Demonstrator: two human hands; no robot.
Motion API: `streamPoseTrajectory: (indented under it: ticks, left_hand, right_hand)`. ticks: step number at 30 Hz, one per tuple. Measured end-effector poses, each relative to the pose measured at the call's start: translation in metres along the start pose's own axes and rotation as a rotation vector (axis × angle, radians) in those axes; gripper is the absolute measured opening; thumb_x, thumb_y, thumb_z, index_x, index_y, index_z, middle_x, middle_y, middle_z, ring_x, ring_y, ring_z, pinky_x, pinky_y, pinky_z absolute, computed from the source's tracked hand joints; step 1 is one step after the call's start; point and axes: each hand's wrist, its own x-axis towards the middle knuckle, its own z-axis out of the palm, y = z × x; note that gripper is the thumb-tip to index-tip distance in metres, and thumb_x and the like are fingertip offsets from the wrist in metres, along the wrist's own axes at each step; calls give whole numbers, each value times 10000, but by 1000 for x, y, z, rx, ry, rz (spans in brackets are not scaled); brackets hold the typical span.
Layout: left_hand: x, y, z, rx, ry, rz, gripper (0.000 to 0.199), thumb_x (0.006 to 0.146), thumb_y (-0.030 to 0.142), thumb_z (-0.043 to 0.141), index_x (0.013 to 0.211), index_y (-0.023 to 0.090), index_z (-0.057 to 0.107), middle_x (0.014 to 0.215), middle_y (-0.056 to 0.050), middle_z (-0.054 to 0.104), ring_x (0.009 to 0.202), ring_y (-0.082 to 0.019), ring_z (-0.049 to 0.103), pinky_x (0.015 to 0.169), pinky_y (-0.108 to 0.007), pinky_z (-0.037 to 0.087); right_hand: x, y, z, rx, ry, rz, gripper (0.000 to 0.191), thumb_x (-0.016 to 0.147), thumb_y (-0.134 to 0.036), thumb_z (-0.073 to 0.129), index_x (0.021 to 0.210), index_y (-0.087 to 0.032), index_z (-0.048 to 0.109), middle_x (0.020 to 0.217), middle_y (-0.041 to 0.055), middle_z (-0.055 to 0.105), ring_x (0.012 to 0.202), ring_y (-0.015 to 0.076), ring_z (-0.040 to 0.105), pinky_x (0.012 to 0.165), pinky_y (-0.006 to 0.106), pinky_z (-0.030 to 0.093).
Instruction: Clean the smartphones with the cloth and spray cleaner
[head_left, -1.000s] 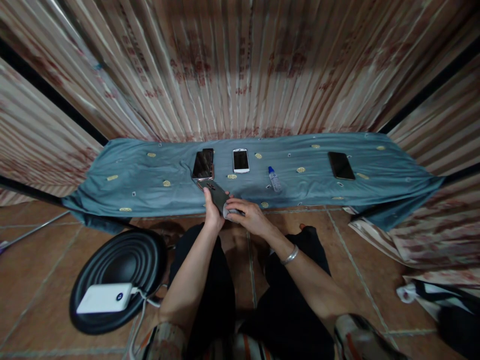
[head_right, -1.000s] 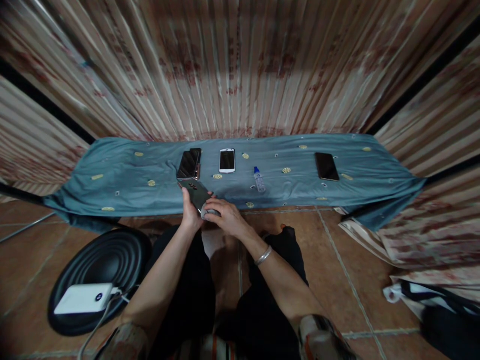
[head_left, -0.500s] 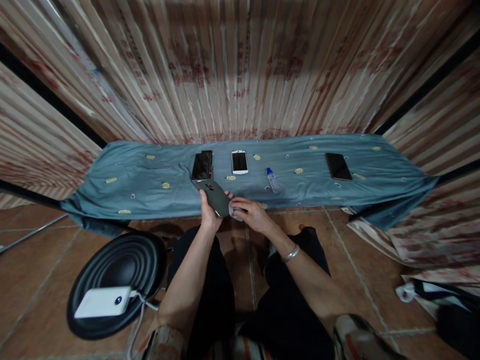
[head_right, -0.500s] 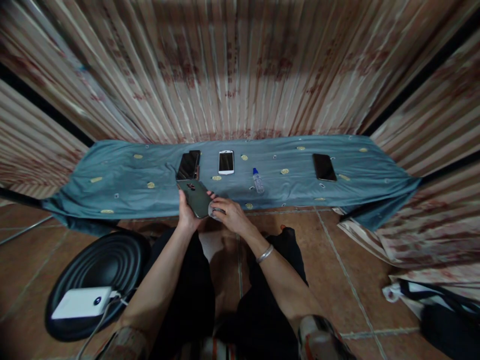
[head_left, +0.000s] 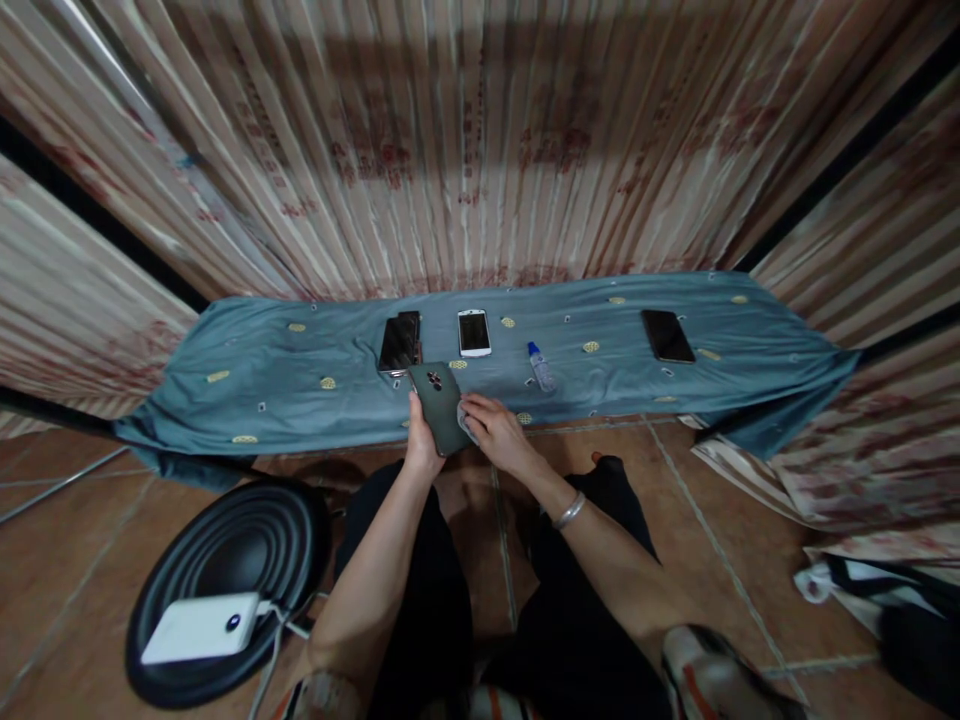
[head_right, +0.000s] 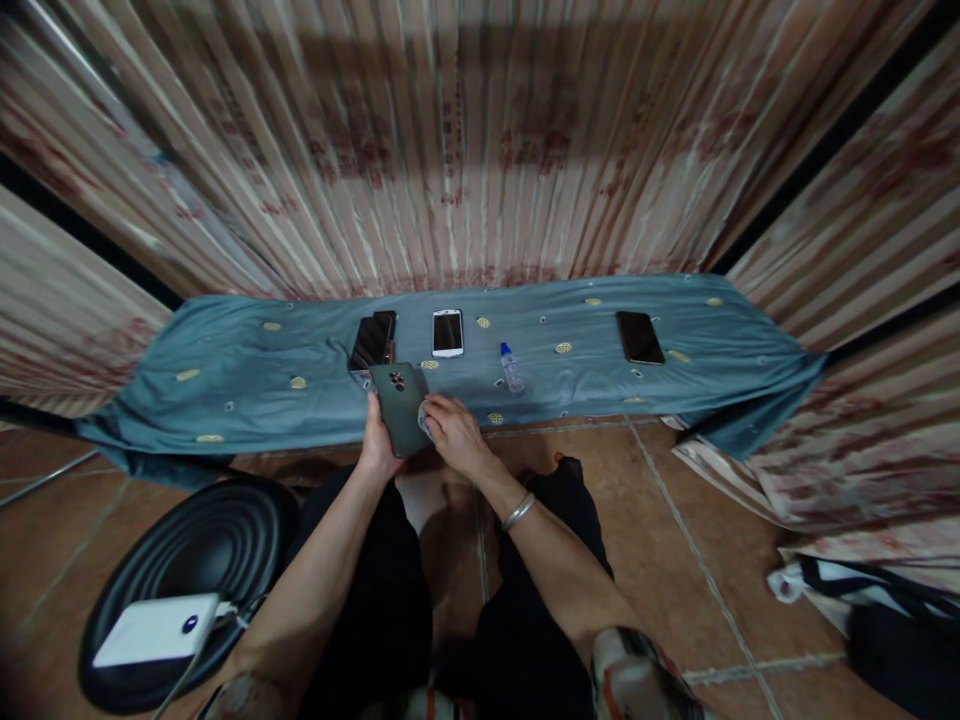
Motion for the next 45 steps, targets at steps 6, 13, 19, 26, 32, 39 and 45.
streamPoseTrajectory:
  ticks: [6,13,19,26,32,39,45]
  left_hand:
    - [-2,-3,5,1,-19,-33,592,998,548,295,1154,134,688,1032,-120,771,1055,-247,711,973,-374,541]
    - [-10,-8,9,67,-59,-116,603,1004,537,278,1330,166,625,1069,-119,775,1021,-249,731,974,-378,543]
    - [-13,-12,10,141,-38,-194,605,997,549,280,1333,189,633,1063,-126,776,949,-255,750,912,-392,572]
    - [-11,-19,10,139,-31,-222,557,994,532,325,1271,198,674,1042,-113,778,932,-257,750,868,-383,587]
    - [-7,-25,9,181,37,-152,485,1003,461,372,1164,149,707,961,-115,782,951,-253,746,867,-365,588]
    - [-4,-26,4,221,-10,-197,583,972,580,346,1104,165,733,884,-122,782,843,-280,758,789,-393,607]
    - [3,-33,1,236,-4,-161,536,993,515,338,1038,159,737,859,-117,780,877,-273,756,811,-370,600]
  right_hand:
    - [3,-1,9,-112,52,-14,388,972,-191,440,1304,-115,626,1382,188,588,1274,286,532,1113,493,428]
    - [16,12,10,-117,154,14,415,967,-175,420,1338,-140,601,1387,171,587,1303,280,513,1140,502,398]
    - [27,19,4,-101,187,75,416,974,-192,416,1353,-147,581,1416,173,562,1311,285,507,1151,499,379]
    - [27,15,4,-72,233,13,456,939,-133,404,1358,-174,579,1410,147,570,1313,275,493,1139,507,392]
    - [27,11,-1,-74,177,-56,442,951,-130,394,1342,-165,596,1410,134,583,1324,249,499,1153,459,386]
    - [25,20,-7,-79,183,52,404,951,-138,409,1290,-178,626,1363,143,617,1271,262,548,1133,479,402]
    - [24,14,-7,-58,211,12,375,956,-153,425,1253,-198,650,1338,116,640,1249,241,566,1117,435,423]
